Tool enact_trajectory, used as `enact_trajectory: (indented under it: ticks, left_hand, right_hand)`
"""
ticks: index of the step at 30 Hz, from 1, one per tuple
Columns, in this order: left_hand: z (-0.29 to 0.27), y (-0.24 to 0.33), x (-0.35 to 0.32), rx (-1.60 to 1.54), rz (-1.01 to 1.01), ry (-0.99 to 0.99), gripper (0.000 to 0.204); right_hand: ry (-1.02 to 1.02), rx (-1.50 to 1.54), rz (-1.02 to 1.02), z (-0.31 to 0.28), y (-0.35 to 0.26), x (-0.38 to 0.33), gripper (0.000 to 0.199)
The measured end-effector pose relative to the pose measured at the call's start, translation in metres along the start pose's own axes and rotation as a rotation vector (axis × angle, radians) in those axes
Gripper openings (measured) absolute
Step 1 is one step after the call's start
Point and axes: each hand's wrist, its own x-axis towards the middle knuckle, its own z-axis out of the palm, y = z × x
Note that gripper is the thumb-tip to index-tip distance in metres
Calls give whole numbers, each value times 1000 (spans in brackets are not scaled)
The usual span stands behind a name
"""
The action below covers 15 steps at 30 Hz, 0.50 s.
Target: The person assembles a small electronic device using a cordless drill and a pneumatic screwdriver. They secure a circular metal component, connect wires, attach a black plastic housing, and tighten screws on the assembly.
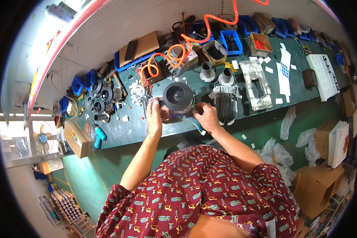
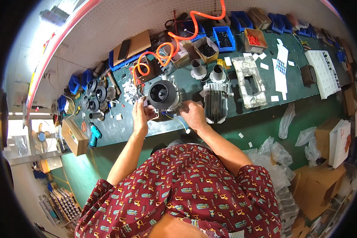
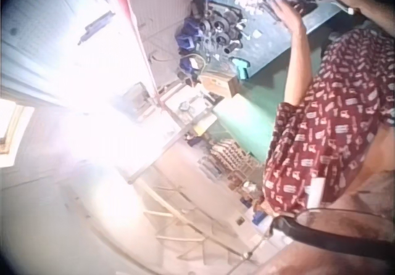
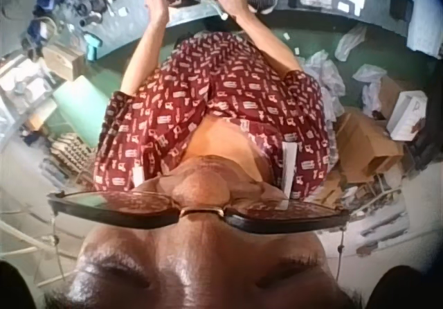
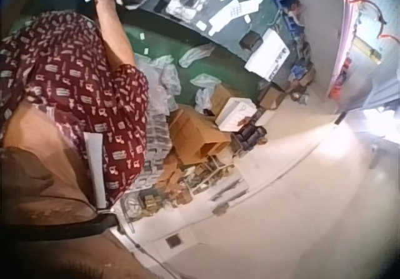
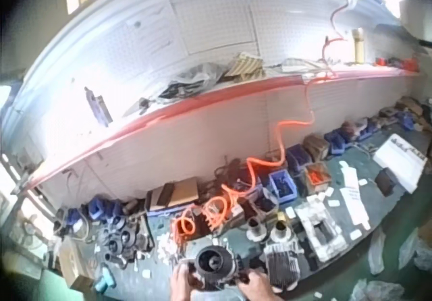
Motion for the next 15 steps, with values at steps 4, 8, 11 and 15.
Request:
enact_trajectory:
  ticks: [4, 8, 11, 15]
  left_hand:
    - [-20, -40, -7, 534, 292, -98, 45]
    - [-7, -42, -4, 815, 338, -102, 38]
    - [-6, -45, 6, 936, 385, -112, 32]
    - [-15, -54, 13, 970, 453, -140, 28]
  right_hand:
    - [-16, -131, -81, 2, 4, 2, 23]
    - [-56, -189, -86, 3, 2, 5, 22]
    - [-90, -253, -118, -1, -3, 7, 19]
    - [-104, -294, -162, 1, -7, 7, 17]
